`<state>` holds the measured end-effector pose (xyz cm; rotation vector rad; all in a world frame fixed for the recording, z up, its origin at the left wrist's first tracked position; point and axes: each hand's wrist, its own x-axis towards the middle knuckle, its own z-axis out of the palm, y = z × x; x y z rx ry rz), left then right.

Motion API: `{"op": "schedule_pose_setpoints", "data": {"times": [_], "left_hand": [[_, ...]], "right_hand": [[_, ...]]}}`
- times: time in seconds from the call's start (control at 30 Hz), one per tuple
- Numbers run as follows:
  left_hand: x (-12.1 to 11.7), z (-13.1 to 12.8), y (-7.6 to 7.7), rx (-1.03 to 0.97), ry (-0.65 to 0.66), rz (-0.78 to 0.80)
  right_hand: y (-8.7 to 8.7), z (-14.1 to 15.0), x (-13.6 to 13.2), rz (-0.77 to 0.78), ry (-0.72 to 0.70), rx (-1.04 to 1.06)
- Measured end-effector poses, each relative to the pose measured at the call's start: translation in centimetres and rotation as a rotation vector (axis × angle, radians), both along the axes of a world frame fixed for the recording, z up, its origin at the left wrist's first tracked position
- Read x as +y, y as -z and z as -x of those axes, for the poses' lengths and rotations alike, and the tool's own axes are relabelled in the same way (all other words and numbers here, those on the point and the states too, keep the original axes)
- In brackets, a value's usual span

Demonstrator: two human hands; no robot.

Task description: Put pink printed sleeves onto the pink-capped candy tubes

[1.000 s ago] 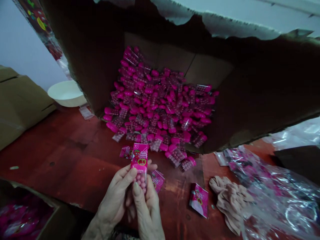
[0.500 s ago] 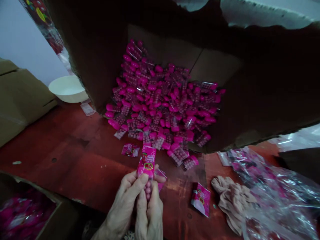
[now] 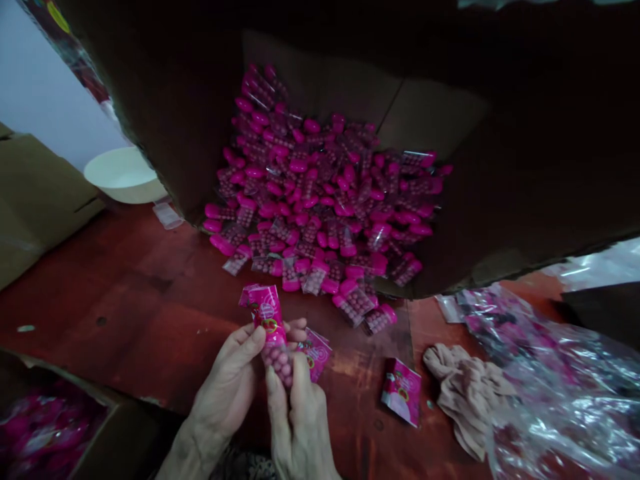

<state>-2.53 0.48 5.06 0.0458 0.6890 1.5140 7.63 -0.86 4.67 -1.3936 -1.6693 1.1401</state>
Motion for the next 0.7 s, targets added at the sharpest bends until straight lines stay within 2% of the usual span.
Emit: {"op": "schedule_pose_setpoints", "data": {"times": [0.13, 0.27, 0.4, 0.53, 0.7], "left_hand": [[-0.2, 0.0, 0.5, 0.029, 0.047, -0.036], [-0.1, 0.8, 0.8, 0.184, 0.158, -0.169], [0.2, 1.6, 0.9, 0.285, 0.280, -0.239], [0.3, 0.9, 1.0, 0.274, 0.253, -0.231], [-0.3, -1.6, 0.9, 0.161, 0.137, -0.025]], "right_hand": [[0.0, -0.1, 0.1, -0.024, -0.066, -0.057], [0.4, -1.1, -0.4, -0.104, -0.014, -0.138], [-0.3, -1.1, -0.3, -0.053, -0.044, -0.025], [-0.7, -0.3, 0.1, 0.014, -0.015, 0.083], [0.6, 0.2, 0.1, 0.073, 0.102, 0.219]]}}
